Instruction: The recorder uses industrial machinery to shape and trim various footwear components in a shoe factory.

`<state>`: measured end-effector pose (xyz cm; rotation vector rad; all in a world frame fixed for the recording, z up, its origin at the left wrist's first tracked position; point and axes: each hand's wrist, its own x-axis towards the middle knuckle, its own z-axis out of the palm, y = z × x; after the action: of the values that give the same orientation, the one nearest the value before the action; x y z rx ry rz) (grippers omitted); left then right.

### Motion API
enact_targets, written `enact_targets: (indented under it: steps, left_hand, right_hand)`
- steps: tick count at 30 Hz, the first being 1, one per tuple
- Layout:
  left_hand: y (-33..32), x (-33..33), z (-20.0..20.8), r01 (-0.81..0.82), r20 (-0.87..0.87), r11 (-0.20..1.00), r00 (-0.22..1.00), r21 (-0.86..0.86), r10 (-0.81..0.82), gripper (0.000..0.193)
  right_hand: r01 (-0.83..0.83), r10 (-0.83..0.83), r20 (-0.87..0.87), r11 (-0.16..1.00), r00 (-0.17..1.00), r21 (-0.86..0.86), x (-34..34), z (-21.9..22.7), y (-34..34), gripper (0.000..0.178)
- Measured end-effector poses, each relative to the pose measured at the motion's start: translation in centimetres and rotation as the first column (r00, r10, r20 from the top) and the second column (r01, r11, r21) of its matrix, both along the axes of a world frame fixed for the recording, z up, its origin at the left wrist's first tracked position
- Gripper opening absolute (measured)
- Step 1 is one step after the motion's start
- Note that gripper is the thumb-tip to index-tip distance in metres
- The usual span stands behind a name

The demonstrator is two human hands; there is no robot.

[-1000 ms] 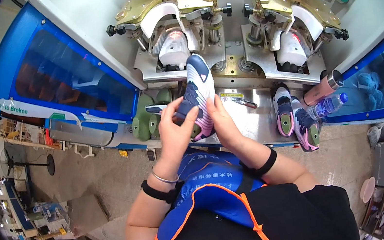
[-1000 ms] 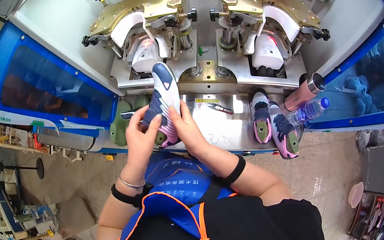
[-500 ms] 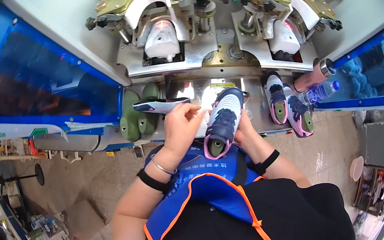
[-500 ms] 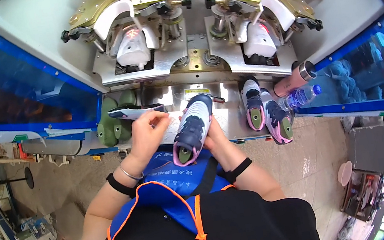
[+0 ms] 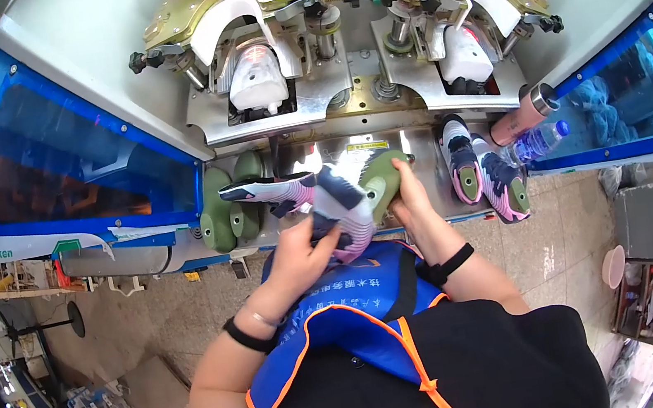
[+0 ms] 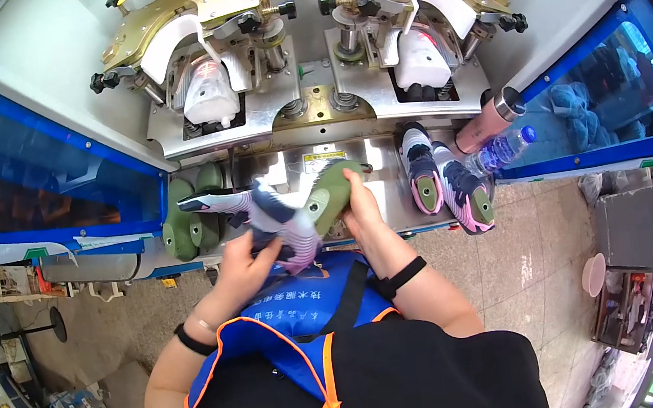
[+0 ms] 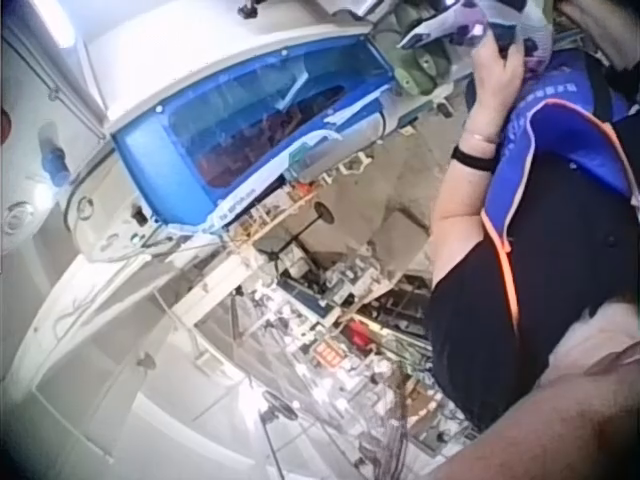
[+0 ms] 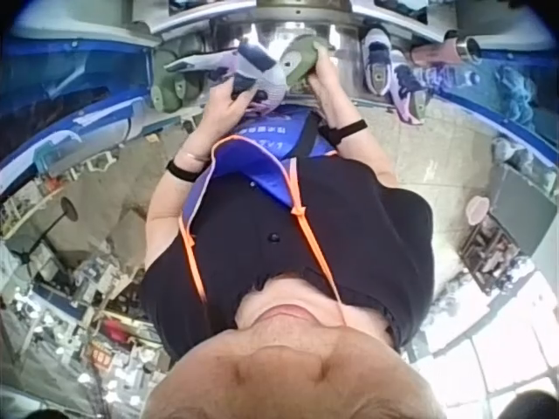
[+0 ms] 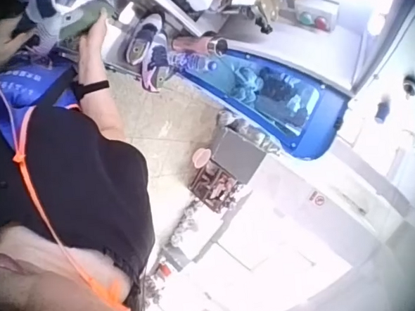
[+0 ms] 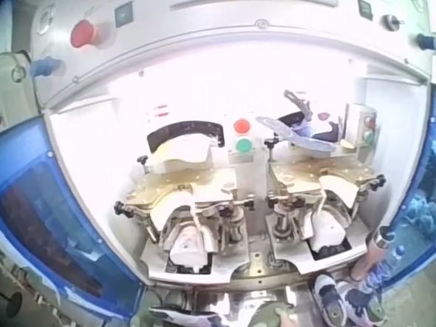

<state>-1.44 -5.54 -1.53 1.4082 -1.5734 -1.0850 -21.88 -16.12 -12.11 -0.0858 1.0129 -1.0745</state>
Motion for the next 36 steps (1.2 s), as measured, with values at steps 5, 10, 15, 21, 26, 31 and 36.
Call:
enact_targets:
  steps: [5,10,15,21,26,31,36]
  left_hand:
    - [3.0,4.8,5.2,-0.094,-0.059,0.992,0.993,0.086,0.099,0.020]
    - [4.5,7.1,10.4,-0.337,-0.413,0.928,0.831,0.158,0.372,0.036]
    - [2.2,5.3,11.8,-0.312,-0.450,0.934,0.818,0.177,0.358,0.039]
    - [1.2,5.8,12.0,-0.295,-0.007,0.955,0.955,-0.035,0.295,0.033]
    - [-0.2,7.4,13.7,-0.263,-0.107,0.955,0.962,-0.137,0.250,0.049]
    - [-5.1,10.9,14.1,0.038,-0.479,0.936,0.852,-0.349,-0.213,0.085]
    - [-6.1,10.6,13.6,0.220,-0.423,0.975,0.882,-0.021,-0.208,0.029]
  right_hand:
    - [-0.263,0.271,0.058,0.958,0.961,-0.114,0.0,-1.7,-2.5,0.042]
    - [-0.518,0.378,-0.512,0.840,0.771,-0.161,0.7,-0.6,-6.4,0.049]
    - [-0.727,-0.274,-0.962,0.661,0.001,-0.189,2.2,0.3,-6.3,0.046]
    - [-0.664,0.185,-0.638,0.209,0.748,-0.718,7.5,19.0,2.1,0.041]
    - [-0.688,0.697,-0.295,0.384,0.653,-0.616,8.1,22.7,1.0,0.056]
    - [-0.577,0.850,-0.042,0.319,0.524,-0.752,8.3,24.5,-0.9,0.069]
    - [-0.480,0.481,-0.328,0.234,0.813,-0.846,10.1,26.7,-4.8,0.076]
